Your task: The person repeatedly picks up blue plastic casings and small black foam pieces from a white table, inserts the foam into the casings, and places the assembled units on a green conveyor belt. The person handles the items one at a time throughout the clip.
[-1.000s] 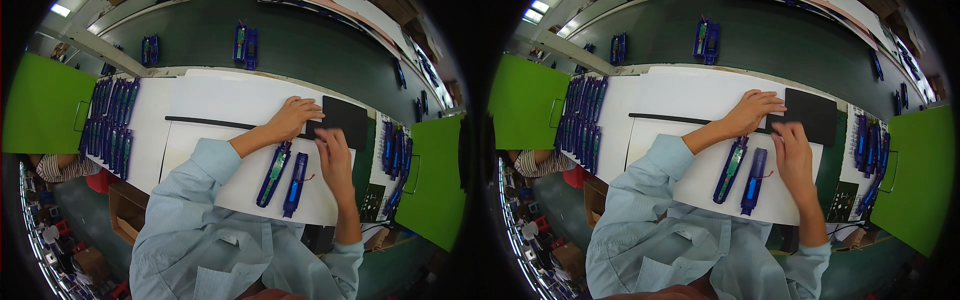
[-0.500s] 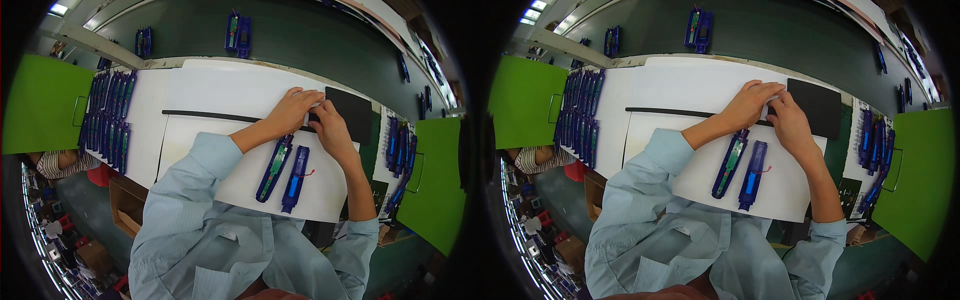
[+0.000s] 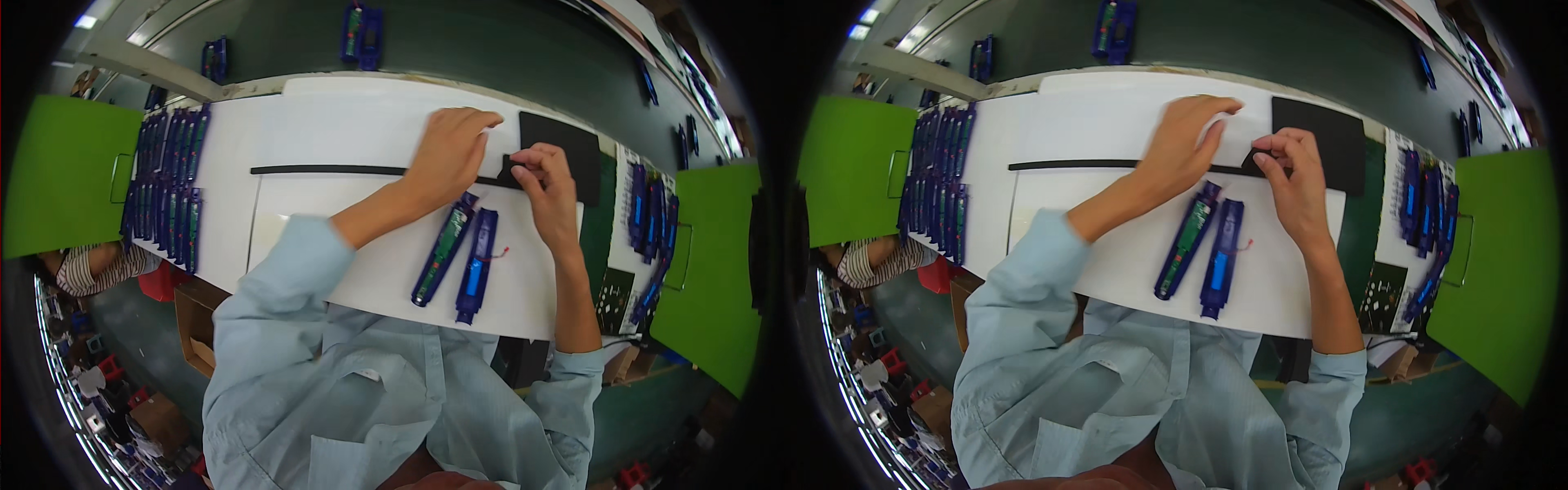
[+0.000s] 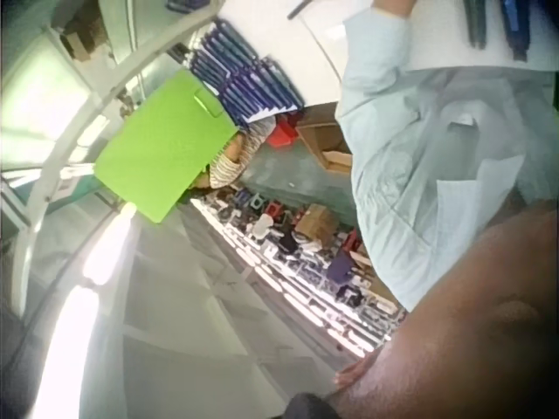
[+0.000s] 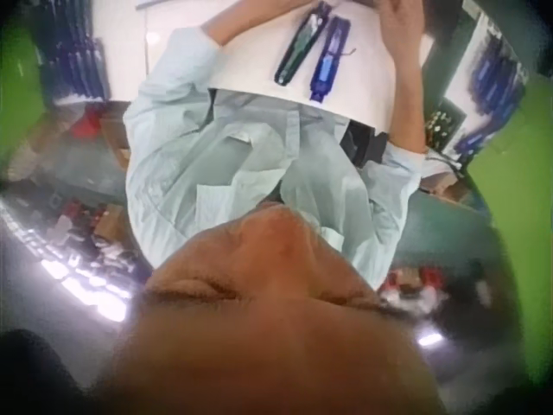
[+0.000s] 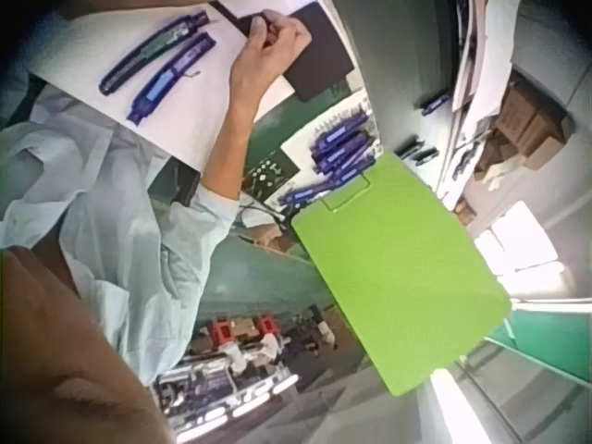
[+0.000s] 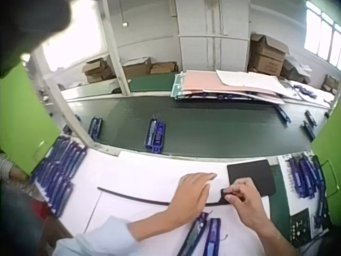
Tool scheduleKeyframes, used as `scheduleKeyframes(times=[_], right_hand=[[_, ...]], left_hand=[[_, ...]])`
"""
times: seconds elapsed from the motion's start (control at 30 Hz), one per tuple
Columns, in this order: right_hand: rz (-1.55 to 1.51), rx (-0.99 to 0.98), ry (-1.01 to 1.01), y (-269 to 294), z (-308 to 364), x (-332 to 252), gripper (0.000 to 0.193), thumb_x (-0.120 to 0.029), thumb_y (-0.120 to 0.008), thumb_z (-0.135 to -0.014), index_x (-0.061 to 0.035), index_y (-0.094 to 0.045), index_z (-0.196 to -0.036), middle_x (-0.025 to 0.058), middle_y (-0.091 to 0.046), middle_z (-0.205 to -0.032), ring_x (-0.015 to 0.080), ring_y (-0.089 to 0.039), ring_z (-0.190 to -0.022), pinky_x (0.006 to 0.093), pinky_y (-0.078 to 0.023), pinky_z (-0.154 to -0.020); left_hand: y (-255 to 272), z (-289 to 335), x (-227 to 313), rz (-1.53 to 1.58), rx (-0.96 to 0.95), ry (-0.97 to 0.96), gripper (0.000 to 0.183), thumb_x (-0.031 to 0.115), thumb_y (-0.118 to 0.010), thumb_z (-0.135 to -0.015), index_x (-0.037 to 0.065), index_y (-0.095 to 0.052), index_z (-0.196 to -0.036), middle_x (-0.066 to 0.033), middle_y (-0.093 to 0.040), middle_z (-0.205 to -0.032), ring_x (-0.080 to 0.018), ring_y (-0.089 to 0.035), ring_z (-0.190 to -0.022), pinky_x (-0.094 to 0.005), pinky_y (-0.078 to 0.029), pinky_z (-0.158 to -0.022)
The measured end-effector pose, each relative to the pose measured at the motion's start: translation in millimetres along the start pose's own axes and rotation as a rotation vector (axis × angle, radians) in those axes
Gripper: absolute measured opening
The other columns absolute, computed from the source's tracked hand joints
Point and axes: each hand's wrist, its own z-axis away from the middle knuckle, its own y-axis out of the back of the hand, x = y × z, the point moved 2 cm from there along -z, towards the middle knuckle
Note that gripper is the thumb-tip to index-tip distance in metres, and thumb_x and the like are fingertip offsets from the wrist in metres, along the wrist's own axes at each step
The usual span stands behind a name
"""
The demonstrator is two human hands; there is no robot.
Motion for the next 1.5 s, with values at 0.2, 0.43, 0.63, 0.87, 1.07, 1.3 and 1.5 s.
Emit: scheduleKeyframes(times=[0.2,0.43,0.63,0.87,1.07,1.3,1.5], right_hand=[[-0.113,-0.298,-0.275,48,78,-46,0.015,-0.001,-0.071,-0.097,-0.0031,-0.074,-0.112,0.0061,-0.058,-0.112,0.0159,-0.060,-0.105,0.0313,-0.051,-0.097],[-0.086,-0.402,-0.268,7,113,-34,0.014,-0.004,-0.073,-0.097,-0.0040,-0.073,-0.111,0.0085,-0.055,-0.112,0.0213,-0.061,-0.102,0.0335,-0.051,-0.097],[-0.001,-0.393,-0.273,-4,111,-38,0.013,-0.006,-0.075,-0.096,-0.0043,-0.073,-0.109,0.0091,-0.055,-0.111,0.0226,-0.061,-0.100,0.0343,-0.051,-0.095],[0.040,-0.404,-0.300,-11,110,-39,0.012,-0.006,-0.075,-0.096,-0.0031,-0.073,-0.108,0.0101,-0.056,-0.112,0.0256,-0.064,-0.099,0.0364,-0.054,-0.092],[0.102,-0.376,-0.247,-12,108,-42,0.012,-0.003,-0.076,-0.095,-0.0017,-0.072,-0.106,0.0116,-0.056,-0.109,0.0278,-0.064,-0.099,0.0378,-0.055,-0.089],[0.042,-0.166,-0.238,-7,116,-27,0.014,-0.003,-0.079,-0.094,-0.0023,-0.073,-0.106,0.0086,-0.058,-0.106,0.0186,-0.065,-0.091,0.0323,-0.055,-0.078],[-0.152,-0.206,-0.324,-14,111,-20,0.012,-0.001,-0.076,-0.098,-0.0005,-0.076,-0.110,0.0061,-0.064,-0.103,0.0150,-0.065,-0.089,0.0279,-0.055,-0.080]], left_hand=[[45,142,111,-0.149,-0.318,-0.095,0.041,0.017,-0.085,-0.085,0.016,-0.076,-0.124,-0.0006,-0.072,-0.123,-0.0185,-0.066,-0.118,-0.0521,-0.033,-0.118],[16,200,123,-0.262,-0.414,-0.133,0.041,0.017,-0.071,-0.092,0.017,-0.073,-0.132,0.0027,-0.070,-0.132,-0.0118,-0.062,-0.125,-0.0469,-0.027,-0.121],[15,203,123,-0.253,-0.401,-0.111,0.040,0.016,-0.069,-0.092,0.019,-0.074,-0.132,0.0045,-0.070,-0.132,-0.0108,-0.060,-0.127,-0.0455,-0.025,-0.121],[13,203,121,-0.250,-0.400,-0.106,0.039,0.017,-0.069,-0.093,0.020,-0.074,-0.131,0.0053,-0.071,-0.129,-0.0104,-0.061,-0.126,-0.0454,-0.024,-0.120],[14,202,121,-0.256,-0.397,-0.112,0.038,0.016,-0.069,-0.093,0.020,-0.075,-0.131,0.0058,-0.071,-0.128,-0.0101,-0.061,-0.125,-0.0458,-0.024,-0.120],[15,202,120,-0.253,-0.411,-0.127,0.039,0.017,-0.069,-0.092,0.019,-0.074,-0.130,0.0053,-0.070,-0.127,-0.0108,-0.061,-0.125,-0.0476,-0.022,-0.121],[21,195,121,-0.189,-0.431,-0.089,0.040,0.015,-0.072,-0.090,0.017,-0.074,-0.130,0.0037,-0.070,-0.128,-0.0114,-0.062,-0.125,-0.0503,-0.022,-0.121]])
